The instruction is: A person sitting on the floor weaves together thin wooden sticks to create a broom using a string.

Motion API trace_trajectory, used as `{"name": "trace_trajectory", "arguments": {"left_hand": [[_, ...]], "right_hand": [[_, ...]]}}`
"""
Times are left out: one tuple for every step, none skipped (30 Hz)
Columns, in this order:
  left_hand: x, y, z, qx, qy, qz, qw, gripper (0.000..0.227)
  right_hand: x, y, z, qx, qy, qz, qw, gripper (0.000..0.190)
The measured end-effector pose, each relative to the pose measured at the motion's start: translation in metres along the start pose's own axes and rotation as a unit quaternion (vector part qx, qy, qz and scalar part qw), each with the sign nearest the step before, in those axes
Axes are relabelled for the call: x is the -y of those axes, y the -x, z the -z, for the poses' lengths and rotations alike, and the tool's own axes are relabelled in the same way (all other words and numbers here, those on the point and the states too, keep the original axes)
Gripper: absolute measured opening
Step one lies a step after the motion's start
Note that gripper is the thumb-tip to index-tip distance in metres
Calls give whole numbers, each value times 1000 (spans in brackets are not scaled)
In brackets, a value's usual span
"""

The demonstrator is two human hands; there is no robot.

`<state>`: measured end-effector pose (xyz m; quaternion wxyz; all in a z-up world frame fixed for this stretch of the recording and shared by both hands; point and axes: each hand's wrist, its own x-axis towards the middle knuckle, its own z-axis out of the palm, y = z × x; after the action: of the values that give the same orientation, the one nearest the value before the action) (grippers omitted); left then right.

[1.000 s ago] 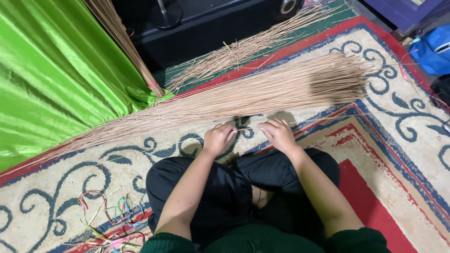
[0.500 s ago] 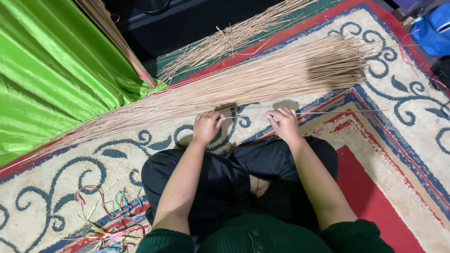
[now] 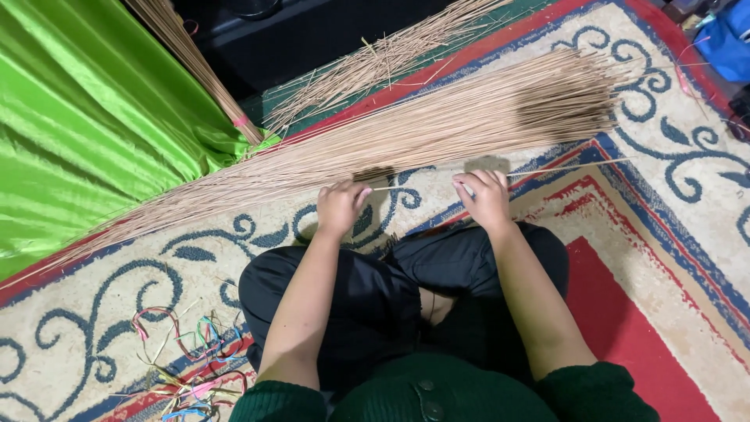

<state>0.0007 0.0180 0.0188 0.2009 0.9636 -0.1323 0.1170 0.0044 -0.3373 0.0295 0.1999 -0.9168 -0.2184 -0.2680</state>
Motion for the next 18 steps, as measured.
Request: {"name": "trace_trajectory", "arguments": {"left_hand": [[-3,1,-11,1,0,0,1000,21],[-6,2,-23,-9,-2,-17,1000,21],[-8,4,-34,-19,-4,-34,999,22],[-11,6,-36,-18,-4,-32,999,22],[-14,9,-38,0,4,-44,999,25],[-18,9,-40,17,12,-57,998,28],[-17,7,-36,18,13,-58,998,28],[-17,5,-33,26,22,-56,998,27],[-17,3,-29,33,31,-54,998,26],[-10,2,-30,33,32,-56,997,26],[-4,1,-30,22,15,-42,999,24],[3,-1,-31,12,-2,-29,999,22],[4,-2,-30,12,-1,-30,999,22],[5,-1,-30,10,-8,-32,999,22],[6,-1,-29,8,-14,-33,999,22],[2,2,-32,9,-14,-33,999,22],[-1,4,-34,12,-10,-44,999,23],[-5,4,-37,14,-6,-57,998,25]], "right_hand": [[8,0,-2,1,0,-1,1000,14],[15,0,-4,16,-29,11,999,13],[23,1,-7,31,-58,23,998,13],[25,2,-13,33,-59,22,997,13],[27,4,-19,33,-45,44,997,13],[27,5,-24,33,-30,67,997,14],[25,4,-24,33,-30,66,997,14],[23,4,-22,22,-31,59,998,12],[21,3,-21,10,-33,52,998,11],[17,4,-19,10,-31,52,998,11],[12,4,-17,-8,-10,35,999,10],[7,4,-16,-25,11,18,999,10],[7,3,-16,-25,12,17,999,10],[8,4,-16,-26,14,16,999,10],[9,4,-16,-28,16,15,999,11],[12,5,-19,-27,15,15,999,11],[16,6,-21,-5,-5,32,999,11],[19,6,-23,16,-24,50,998,13]]}}
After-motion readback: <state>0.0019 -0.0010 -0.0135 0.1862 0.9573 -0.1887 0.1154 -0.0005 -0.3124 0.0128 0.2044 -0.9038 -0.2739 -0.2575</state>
